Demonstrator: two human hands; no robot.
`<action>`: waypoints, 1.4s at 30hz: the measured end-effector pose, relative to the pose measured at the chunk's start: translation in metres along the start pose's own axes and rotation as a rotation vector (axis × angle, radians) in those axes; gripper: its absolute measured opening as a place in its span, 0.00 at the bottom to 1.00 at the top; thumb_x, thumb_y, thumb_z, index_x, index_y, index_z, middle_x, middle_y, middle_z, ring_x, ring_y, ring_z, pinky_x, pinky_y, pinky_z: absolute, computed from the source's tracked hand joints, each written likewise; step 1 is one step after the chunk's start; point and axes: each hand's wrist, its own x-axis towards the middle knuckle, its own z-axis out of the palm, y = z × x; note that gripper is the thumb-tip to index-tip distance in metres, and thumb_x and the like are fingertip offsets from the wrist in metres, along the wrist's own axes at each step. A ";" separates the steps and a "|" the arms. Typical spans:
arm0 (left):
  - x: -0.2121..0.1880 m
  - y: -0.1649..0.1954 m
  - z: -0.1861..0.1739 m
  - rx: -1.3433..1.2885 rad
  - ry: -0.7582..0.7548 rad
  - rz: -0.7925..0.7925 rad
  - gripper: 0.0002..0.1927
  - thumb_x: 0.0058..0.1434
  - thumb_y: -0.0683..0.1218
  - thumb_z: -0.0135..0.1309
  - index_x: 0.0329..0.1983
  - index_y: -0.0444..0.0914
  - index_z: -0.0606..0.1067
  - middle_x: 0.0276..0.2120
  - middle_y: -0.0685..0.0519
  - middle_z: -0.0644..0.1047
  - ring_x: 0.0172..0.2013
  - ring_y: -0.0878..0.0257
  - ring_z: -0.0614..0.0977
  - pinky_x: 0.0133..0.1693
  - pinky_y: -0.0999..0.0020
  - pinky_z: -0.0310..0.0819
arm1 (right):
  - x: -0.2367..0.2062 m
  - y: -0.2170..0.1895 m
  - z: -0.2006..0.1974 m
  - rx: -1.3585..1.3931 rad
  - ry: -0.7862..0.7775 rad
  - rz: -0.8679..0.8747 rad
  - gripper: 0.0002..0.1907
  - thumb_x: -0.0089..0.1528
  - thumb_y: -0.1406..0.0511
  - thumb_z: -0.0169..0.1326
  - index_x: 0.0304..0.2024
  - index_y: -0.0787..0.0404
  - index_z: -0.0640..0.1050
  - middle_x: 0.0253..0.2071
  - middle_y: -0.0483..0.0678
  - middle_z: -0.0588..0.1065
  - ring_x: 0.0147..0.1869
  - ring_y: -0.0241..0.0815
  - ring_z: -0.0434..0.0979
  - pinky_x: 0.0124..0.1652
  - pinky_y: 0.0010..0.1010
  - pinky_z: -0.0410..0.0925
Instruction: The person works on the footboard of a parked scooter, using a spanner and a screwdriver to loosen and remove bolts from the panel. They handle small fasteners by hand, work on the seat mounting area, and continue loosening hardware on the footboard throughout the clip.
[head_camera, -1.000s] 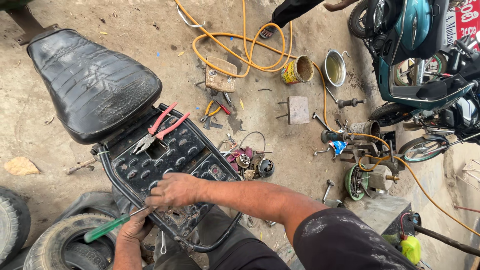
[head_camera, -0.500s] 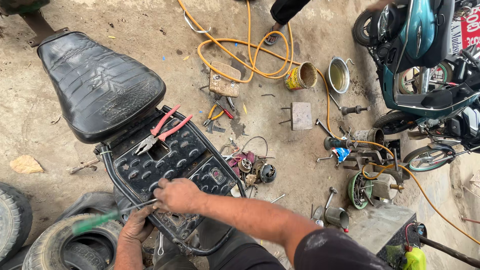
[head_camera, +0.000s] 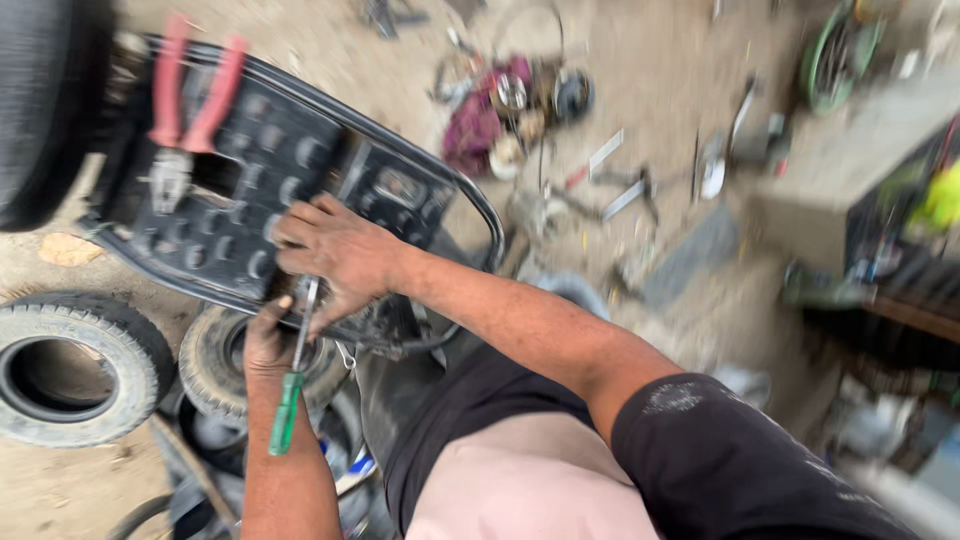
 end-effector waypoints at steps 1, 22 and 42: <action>-0.002 0.002 0.004 0.024 -0.015 -0.009 0.40 0.57 0.43 0.61 0.74 0.32 0.64 0.63 0.46 0.72 0.62 0.52 0.74 0.66 0.55 0.69 | -0.007 0.000 0.003 0.026 0.031 0.041 0.43 0.37 0.35 0.68 0.41 0.58 0.77 0.57 0.53 0.68 0.64 0.55 0.63 0.57 0.51 0.59; 0.006 -0.009 -0.102 0.029 -0.010 -0.104 0.29 0.54 0.43 0.59 0.61 0.33 0.74 0.42 0.54 0.77 0.36 0.67 0.77 0.42 0.75 0.74 | -0.014 -0.046 0.132 1.471 0.697 1.137 0.29 0.59 0.75 0.48 0.64 0.63 0.62 0.32 0.57 0.77 0.30 0.48 0.81 0.26 0.41 0.75; 0.011 -0.008 -0.022 -0.175 0.103 0.117 0.31 0.50 0.36 0.64 0.58 0.27 0.67 0.41 0.40 0.82 0.40 0.52 0.87 0.50 0.55 0.84 | 0.085 -0.019 -0.014 0.146 -0.520 0.033 0.18 0.61 0.60 0.62 0.49 0.64 0.79 0.44 0.55 0.79 0.43 0.54 0.81 0.43 0.43 0.72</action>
